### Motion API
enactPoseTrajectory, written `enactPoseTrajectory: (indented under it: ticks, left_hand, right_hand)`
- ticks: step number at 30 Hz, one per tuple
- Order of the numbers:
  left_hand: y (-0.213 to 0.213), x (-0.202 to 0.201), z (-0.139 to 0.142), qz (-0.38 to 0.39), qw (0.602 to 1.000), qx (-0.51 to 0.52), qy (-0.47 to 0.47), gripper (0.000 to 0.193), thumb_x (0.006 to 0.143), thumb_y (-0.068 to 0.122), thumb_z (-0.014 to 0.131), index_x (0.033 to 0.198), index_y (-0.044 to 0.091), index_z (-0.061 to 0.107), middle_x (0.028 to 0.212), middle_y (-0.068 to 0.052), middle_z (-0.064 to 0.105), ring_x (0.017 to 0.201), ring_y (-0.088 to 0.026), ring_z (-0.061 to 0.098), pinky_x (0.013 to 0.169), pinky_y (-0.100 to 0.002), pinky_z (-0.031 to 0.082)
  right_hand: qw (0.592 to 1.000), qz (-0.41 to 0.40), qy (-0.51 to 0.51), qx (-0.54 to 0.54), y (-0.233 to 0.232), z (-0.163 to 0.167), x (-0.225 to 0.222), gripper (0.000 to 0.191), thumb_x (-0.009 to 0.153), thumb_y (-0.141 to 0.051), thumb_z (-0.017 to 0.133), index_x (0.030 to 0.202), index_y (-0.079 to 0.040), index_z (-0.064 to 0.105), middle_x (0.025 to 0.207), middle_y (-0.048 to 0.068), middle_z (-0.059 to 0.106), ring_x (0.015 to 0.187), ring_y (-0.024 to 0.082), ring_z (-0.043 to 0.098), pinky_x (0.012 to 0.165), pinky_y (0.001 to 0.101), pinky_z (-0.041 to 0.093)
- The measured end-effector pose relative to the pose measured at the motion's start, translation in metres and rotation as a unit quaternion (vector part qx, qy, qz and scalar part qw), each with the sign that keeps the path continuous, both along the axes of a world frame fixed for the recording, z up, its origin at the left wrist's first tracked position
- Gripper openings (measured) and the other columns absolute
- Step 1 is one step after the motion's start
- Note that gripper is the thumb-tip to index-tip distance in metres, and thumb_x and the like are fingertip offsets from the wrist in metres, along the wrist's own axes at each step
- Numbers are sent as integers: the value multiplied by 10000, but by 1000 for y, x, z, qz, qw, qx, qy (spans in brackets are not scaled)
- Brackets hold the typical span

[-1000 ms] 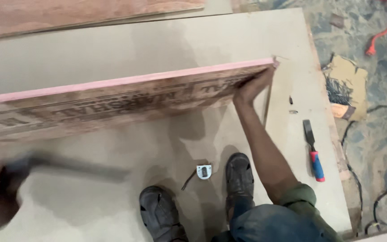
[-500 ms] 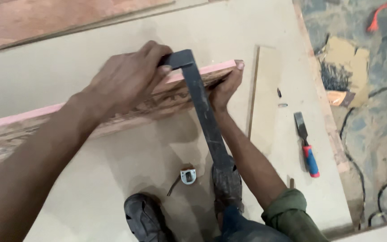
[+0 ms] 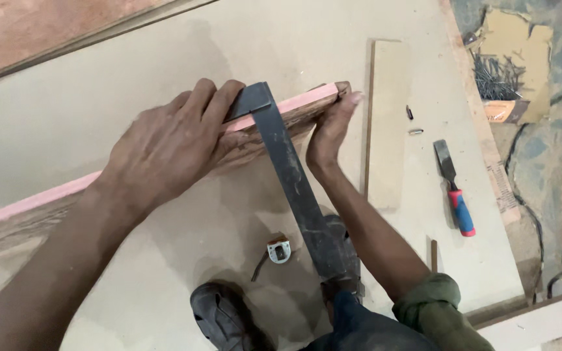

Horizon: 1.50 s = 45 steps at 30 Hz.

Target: The person measures and marks a large sheet of plywood using a tape measure and a pencil. They also use a small wooden block to check alignment against a wall and a square tool to draw straight lines on the wood surface.

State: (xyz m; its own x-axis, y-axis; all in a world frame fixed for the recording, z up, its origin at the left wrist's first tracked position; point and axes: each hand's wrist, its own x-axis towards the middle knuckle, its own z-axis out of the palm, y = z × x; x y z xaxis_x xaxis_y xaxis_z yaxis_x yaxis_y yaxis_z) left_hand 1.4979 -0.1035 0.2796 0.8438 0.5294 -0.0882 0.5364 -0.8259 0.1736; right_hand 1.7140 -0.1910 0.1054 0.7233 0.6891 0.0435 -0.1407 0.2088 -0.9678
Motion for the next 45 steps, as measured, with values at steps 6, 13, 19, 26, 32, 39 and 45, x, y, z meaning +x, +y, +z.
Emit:
enactPoseTrajectory:
  ticks: [6,13,19,26,32,39,45]
  left_hand:
    - [1,-1,-3,13,1000,-5,2,527,1027,435,506,1391,60,438,1038,-119,574,838,-265,702,595,-357,607]
    - [3,1,-8,13,999,9,32,571,986,467,514,1398,79,436,1013,-100,580,844,-236,708,577,-314,613]
    - [2,0,-11,9,1000,11,26,566,1032,433,482,1457,65,414,1047,-112,572,821,-223,705,572,-297,612]
    - [-1,2,-8,14,999,3,35,580,1038,492,438,1445,79,420,1018,-103,571,791,-210,699,578,-291,610]
    - [-6,3,-4,7,999,1,31,593,1019,514,455,1395,56,446,1011,-102,584,781,-215,700,559,-304,604]
    - [-15,-5,-4,-27,996,61,-60,585,1015,466,522,1368,2,476,1049,-127,624,824,-233,718,559,-321,595]
    - [-17,-7,-9,-26,997,69,-37,597,1015,481,515,1372,4,475,1070,-136,638,788,-227,725,514,-304,593]
  right_hand:
    - [997,-52,-62,7,-38,27,23,406,1145,-451,352,984,-95,463,914,57,583,846,134,540,767,297,477]
    - [967,-18,-240,-80,-77,87,3,76,1059,-44,701,1096,22,695,947,14,597,806,70,490,703,224,380]
    - [962,31,-257,-89,-85,118,-8,169,1062,-4,666,1215,7,736,1028,5,570,761,31,442,629,178,333]
    - [952,86,-288,-59,-88,133,-14,212,1093,2,616,1280,-19,711,1059,31,614,875,71,535,723,209,422]
    - [891,138,-422,-96,-70,156,-11,261,1035,27,737,1284,-50,718,1093,68,710,907,114,645,761,242,527]
    - [851,163,-489,-105,-55,172,-18,246,990,62,749,1222,-15,715,1095,108,744,989,202,732,859,307,588]
    - [839,176,-505,-100,-53,173,-24,242,991,69,735,1219,-4,702,1110,111,738,1005,219,720,863,320,588]
